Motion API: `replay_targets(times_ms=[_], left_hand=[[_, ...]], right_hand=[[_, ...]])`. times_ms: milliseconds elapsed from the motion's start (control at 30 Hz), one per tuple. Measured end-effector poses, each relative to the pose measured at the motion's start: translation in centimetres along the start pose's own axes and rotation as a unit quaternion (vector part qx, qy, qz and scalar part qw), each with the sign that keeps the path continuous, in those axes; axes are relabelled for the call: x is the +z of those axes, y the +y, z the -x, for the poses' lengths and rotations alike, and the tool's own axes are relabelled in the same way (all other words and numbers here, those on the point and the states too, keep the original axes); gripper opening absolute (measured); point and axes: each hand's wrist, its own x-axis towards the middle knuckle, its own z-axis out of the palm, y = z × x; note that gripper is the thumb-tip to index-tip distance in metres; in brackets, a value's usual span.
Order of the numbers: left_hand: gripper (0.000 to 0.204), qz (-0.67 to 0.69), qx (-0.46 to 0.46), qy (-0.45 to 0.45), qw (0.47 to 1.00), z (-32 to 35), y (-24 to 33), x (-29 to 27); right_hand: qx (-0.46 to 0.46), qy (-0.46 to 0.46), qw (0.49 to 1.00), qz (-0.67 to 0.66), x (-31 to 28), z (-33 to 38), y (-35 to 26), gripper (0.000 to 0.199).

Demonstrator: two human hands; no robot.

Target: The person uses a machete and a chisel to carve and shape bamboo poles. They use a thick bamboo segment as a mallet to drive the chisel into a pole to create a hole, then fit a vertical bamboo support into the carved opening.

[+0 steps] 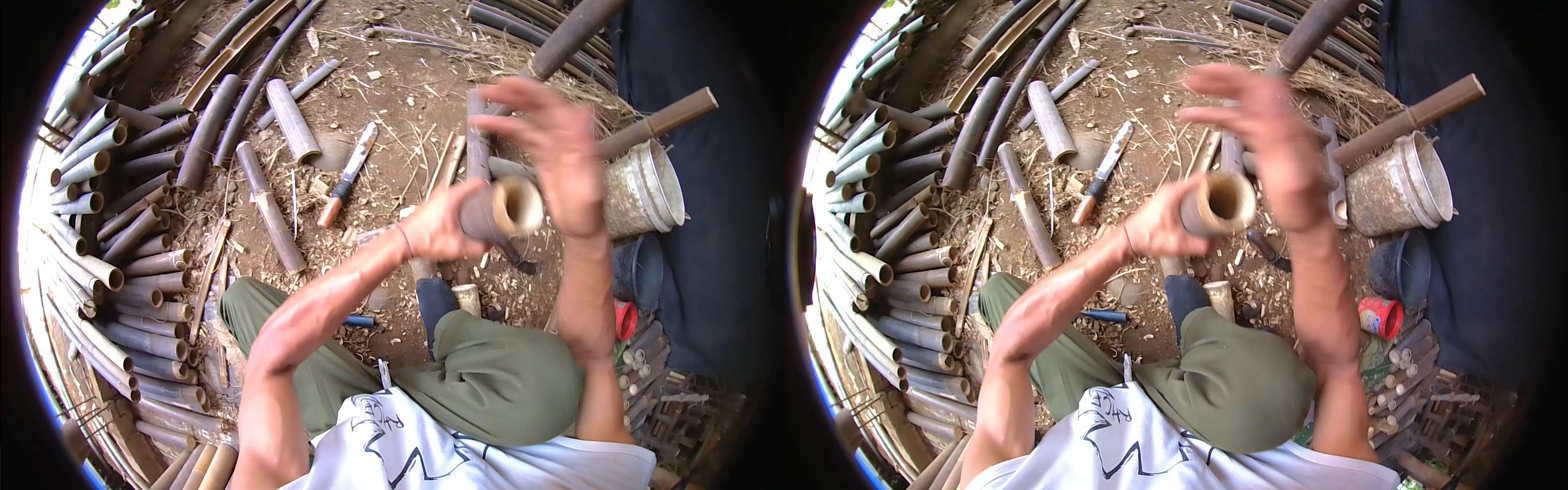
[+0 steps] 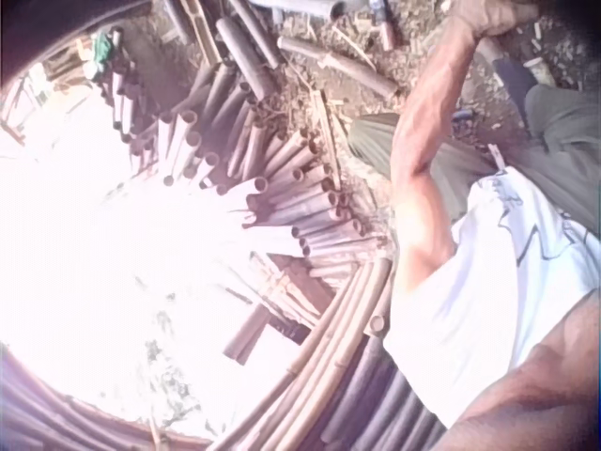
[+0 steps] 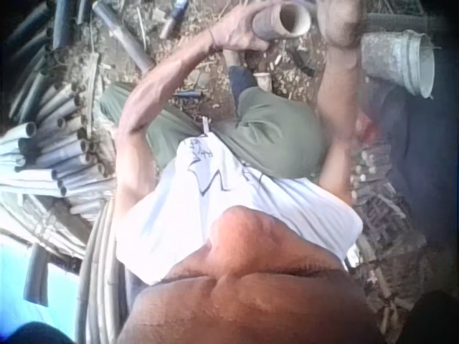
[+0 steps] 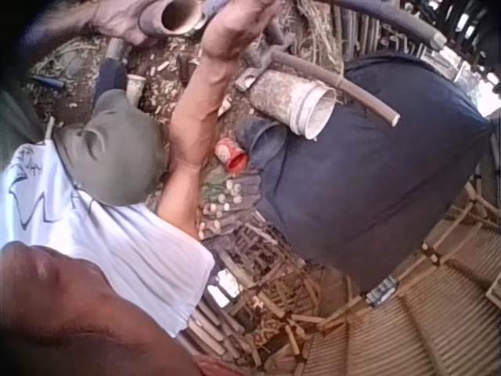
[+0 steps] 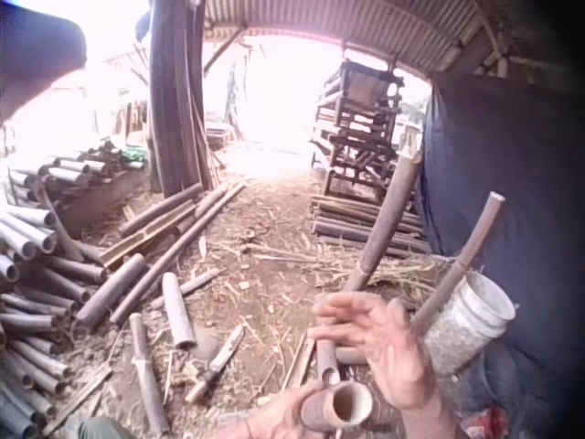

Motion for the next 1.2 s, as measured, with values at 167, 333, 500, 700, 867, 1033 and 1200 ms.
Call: replay_targets(times_ms=[167,333,500,700,867,1033,1200], left_hand=[[0.068,-0.124,-0.004,0.001,0.992,0.2,0.7,2.3],[0.083,-0.172,-0.163,0.433,0.87,-5.8,-0.5,-9.2],[0.08,-0.31,-0.365,0.296,0.827,-3.0,-11.1,-12.1],[0.062,-0.411,-0.354,0.341,0.768,3.6,-18.2,-9.0],[0.048,0.074,-0.461,0.135,0.874,8.2,-11.2,1.6],[0.076,0.47,-0.371,0.106,0.794,6.4,-9.8,9.8],[0.079,0.612,-0.279,0.282,0.684,2.0,-13.2,14.3]], right_hand=[[0.176,0.172,0.869,0.429,-12.6,7.2,12.7,0.03],[0.528,-0.107,0.607,0.584,-16.3,22.0,24.9,0.092],[0.42,-0.183,0.62,0.637,-17.2,23.8,25.4,0.063],[0.341,-0.055,0.774,0.531,-20.5,14.2,10.2,0.053],[0.508,-0.034,0.851,0.127,-18.9,14.1,5.8,0.094],[0.519,-0.151,0.818,0.198,-14.5,10.7,12.0,0.03],[0.266,-0.485,0.735,0.393,-11.9,5.5,17.9,0.031]])
